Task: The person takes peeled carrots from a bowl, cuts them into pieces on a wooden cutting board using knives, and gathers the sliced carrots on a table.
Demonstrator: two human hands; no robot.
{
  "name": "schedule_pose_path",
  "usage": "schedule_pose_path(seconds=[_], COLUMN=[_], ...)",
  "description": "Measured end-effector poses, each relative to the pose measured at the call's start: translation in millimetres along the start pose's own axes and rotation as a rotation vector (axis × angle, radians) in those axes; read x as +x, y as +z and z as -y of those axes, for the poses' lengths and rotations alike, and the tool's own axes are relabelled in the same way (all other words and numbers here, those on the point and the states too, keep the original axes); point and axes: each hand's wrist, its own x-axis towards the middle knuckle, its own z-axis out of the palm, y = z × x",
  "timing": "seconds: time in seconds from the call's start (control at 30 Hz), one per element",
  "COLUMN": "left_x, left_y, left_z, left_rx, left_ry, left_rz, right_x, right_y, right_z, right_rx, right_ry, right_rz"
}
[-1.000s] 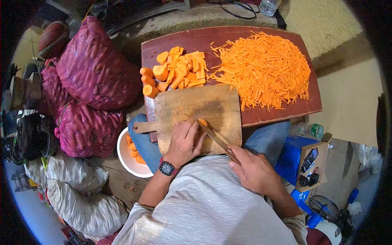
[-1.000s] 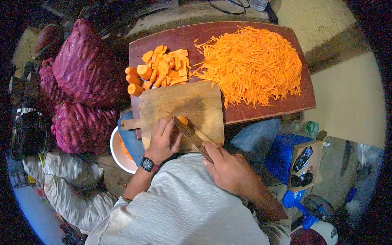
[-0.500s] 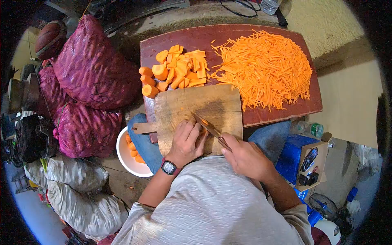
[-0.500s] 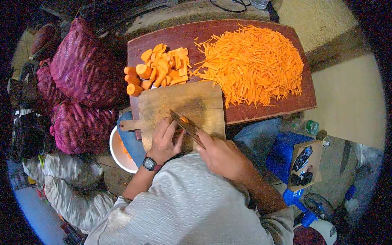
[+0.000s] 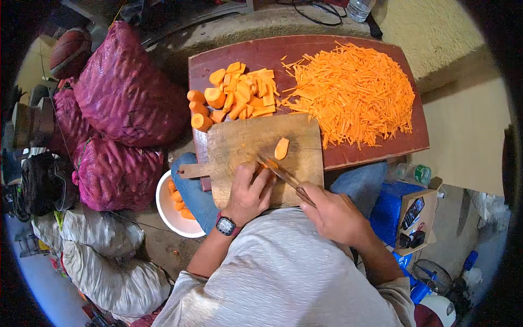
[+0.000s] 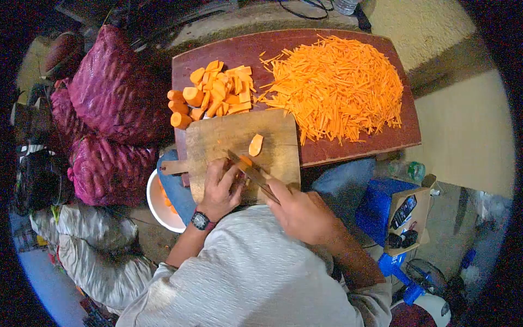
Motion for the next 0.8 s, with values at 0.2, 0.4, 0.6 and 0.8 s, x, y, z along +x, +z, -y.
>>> schedule_pose_path(seconds=[0.2,0.4,0.6,0.8], left_x=[3.6,6.2,6.7,7.3], left_y=[-3.4,-4.4,-3.7,3.5], left_z=[1.8,1.1,-1.0,0.2], left_rx=[-0.052,-0.05,-0.063,-0.097], left_ry=[0.021,0.039,0.028,0.017], left_rz=[0.012,-0.004,-0.025,-0.056], right_x=[-18.8,-18.9,0.1,49.8], right_y=[-9.6,-10.8,-5.3,22.2], right_z=[11.9,11.1,13.1,-19.3], right_rx=[-0.004,-0.028,-0.009,-0.011], right_ry=[0.067,0.057,0.088,-0.039], right_rz=[0.063,0.105,0.105,0.007])
